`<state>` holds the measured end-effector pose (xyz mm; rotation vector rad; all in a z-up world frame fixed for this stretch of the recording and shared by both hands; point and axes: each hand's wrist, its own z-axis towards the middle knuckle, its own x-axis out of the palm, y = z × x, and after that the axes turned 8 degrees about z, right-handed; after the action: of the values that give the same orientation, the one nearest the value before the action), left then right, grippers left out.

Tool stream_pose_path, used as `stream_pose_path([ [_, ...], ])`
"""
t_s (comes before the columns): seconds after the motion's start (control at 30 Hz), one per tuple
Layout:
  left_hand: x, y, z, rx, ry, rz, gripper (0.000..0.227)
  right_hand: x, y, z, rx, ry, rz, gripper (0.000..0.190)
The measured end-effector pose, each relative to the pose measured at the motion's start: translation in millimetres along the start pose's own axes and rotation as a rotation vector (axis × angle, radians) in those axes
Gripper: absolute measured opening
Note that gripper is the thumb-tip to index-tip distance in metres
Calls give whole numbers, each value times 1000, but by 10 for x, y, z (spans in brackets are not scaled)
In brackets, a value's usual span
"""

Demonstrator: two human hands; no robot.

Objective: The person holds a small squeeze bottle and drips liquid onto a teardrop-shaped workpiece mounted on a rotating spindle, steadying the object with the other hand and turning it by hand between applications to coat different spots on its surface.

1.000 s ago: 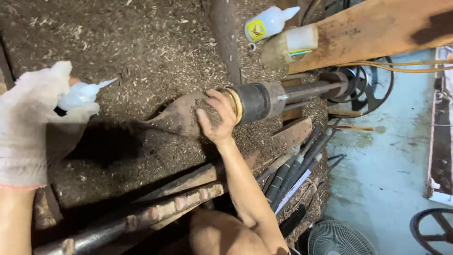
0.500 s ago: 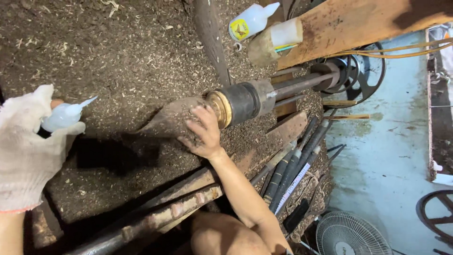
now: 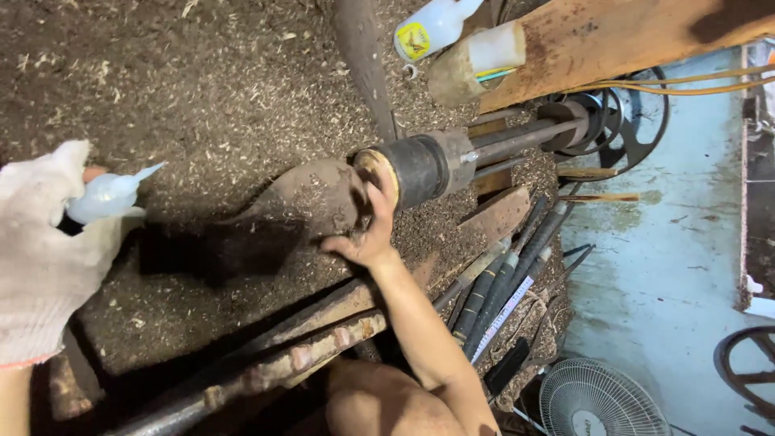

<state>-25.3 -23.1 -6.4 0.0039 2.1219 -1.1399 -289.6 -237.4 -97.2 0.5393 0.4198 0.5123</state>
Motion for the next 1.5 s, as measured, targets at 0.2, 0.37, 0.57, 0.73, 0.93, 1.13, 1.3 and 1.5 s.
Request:
stream_pose_path([
  [0.2,-36,-77,3,446,-351,225,29,-45,-93,-34,282,572,-420,86],
  [0.37,41,158,63,316,-246,-40,26,-392,-22,-734,85,811,-459,80],
  [0.57,-52,-135,-22,478,-387,371,40,-550,-101,-292,145,373,-316,99],
  [0.73,-118,-461,-9,73,-56,334,28,-203,-41,-203,296,605,-434,103],
  [0.93,-56,-319,-50,250,-134,273,41,-500,-83,-1034,110,940,-536,104],
  [1.13,26,-300,-136,288,-197,381,60,-387,-58,-485,185,492,-354,103],
  [1.3,39,-221,-117,220,-137,275,63,-245,16,-1070,268,506,-521,90],
  [1.5,257,-328,-244,487,-85,-113,54,-883,-192,-951,225,476,-609,110],
])
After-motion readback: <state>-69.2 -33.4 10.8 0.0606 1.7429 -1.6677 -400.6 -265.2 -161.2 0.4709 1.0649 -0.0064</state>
